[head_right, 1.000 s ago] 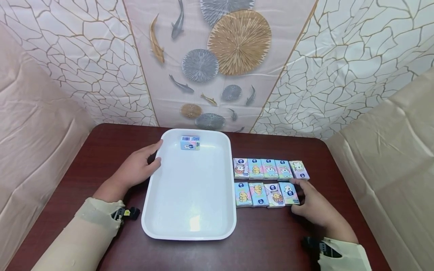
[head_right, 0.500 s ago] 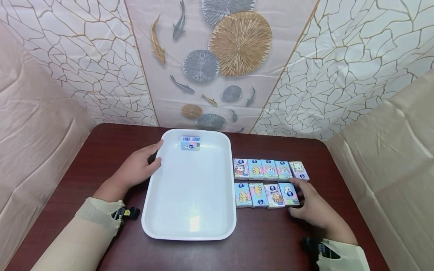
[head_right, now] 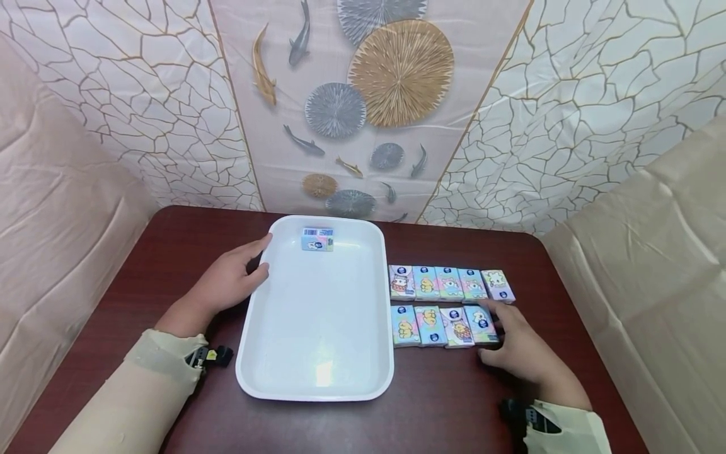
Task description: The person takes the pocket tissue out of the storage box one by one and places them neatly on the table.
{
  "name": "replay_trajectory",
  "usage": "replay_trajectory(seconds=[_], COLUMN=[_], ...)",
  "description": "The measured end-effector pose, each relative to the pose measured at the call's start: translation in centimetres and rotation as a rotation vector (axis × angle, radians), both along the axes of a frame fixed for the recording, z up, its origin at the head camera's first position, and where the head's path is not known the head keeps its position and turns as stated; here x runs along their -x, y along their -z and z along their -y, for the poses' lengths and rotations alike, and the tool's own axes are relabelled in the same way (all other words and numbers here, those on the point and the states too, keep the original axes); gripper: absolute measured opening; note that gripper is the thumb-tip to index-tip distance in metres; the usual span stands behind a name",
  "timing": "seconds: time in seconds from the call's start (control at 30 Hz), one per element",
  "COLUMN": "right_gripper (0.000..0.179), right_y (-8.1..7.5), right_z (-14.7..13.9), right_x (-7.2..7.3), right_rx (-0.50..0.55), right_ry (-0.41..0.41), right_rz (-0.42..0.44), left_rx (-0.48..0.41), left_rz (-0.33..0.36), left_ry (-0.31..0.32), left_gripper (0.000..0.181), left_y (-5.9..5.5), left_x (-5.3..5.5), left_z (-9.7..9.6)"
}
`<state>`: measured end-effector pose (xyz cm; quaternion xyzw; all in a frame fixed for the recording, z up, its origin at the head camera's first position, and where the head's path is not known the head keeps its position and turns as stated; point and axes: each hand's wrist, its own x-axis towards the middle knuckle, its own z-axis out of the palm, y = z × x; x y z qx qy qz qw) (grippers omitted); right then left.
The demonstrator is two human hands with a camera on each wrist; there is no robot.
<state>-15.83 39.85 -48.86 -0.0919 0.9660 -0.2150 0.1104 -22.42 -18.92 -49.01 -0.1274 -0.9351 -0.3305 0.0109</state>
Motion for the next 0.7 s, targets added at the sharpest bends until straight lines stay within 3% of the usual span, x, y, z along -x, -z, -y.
replay_trajectory(seconds=[0.27, 0.53, 0.7], right_gripper=[0.102, 0.093, 0.091], right_y=[0.1, -1.4, -2.3], right_z=[0.2, 0.6, 1.6], right_x=[-0.1, -0.2, -0.4], right_rx=[0.010, 0.022, -0.040], right_ry=[0.004, -0.003, 0.009], right_rz=[0.008, 0.002, -0.033], left_rx=[-0.002, -0.010, -0.005], left_rz=[0.009, 0.027, 0.011], left_ry=[-0.006, -0.013, -0.006], left_gripper=[0.068, 0.069, 0.068], left_y=[-0.1, -0.1, 0.0], left_x=[0.0, -0.1, 0.0], left_z=[0.2, 0.1, 0.1])
